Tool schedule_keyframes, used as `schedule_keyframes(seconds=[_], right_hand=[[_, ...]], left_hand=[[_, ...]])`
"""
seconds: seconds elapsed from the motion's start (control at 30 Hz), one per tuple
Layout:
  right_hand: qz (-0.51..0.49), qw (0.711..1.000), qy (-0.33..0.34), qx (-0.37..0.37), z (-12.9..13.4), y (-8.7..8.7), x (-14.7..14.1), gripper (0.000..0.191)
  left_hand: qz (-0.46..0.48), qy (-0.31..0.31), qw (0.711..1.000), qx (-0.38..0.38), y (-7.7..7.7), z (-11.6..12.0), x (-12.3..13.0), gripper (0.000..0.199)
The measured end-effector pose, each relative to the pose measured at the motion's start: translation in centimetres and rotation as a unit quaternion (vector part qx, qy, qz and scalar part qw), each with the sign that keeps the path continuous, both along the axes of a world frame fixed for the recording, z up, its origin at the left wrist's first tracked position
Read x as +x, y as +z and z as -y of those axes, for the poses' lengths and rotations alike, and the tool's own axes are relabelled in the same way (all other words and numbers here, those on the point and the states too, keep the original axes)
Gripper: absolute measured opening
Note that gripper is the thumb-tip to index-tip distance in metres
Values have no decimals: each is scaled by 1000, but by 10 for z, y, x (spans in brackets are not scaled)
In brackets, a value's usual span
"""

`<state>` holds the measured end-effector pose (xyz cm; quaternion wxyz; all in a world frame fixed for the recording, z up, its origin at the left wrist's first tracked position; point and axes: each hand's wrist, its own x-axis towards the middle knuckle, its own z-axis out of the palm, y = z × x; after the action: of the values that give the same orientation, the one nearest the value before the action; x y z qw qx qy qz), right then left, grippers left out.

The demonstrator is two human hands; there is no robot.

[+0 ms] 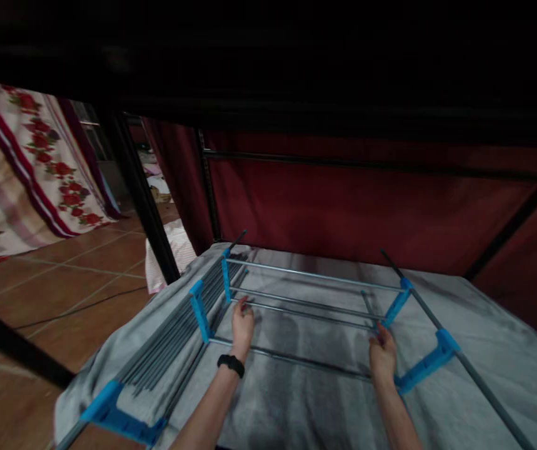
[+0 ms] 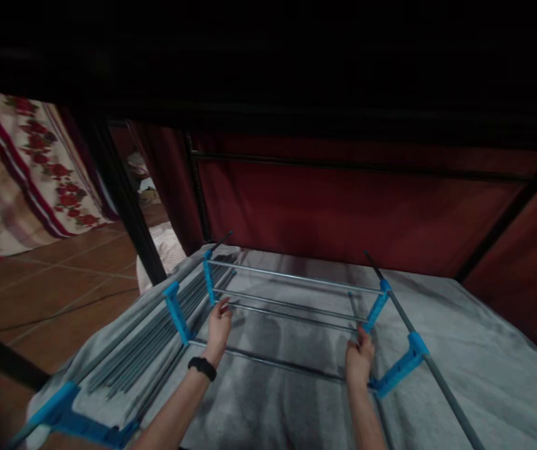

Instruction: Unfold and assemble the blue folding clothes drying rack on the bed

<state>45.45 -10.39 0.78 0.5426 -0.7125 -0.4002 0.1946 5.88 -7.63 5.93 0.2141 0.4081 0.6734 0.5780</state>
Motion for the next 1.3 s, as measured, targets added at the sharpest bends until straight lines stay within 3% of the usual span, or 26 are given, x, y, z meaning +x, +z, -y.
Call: schedule_keyframes(seconds=[0.1, 0.2, 0.37, 0.47, 0.57, 0.67, 1.07, 1.3], right_hand=[[17, 998, 58, -15, 15, -22, -6, 63], [50, 992, 110, -30, 26, -34, -4, 53], [91, 973, 203, -55, 41, -35, -6, 40], [132, 944, 290, -83, 52, -28, -10, 36], [202, 903, 367, -94, 60, -22, -11, 37], [250, 882, 387, -97, 63, -19, -9, 41], [286, 886, 352, -98, 59, -16, 6, 44], [299, 888, 345, -54, 63, -3, 5, 41]], left_hand=[[-46, -51, 998, -15, -16, 19, 13, 40], [-121, -132, 983, -33, -23, 39, 13, 33], [-215, -331, 915, -83, -26, 68, 10, 35], [-292, -392, 868, -87, -24, 73, 12, 34], [-355, -424, 827, -102, -23, 70, 15, 28], [-382, -451, 800, -102, -25, 66, 16, 26], [-436, -467, 764, -90, -23, 55, 34, 23], [-468, -457, 751, -90, -23, 46, 41, 20]])
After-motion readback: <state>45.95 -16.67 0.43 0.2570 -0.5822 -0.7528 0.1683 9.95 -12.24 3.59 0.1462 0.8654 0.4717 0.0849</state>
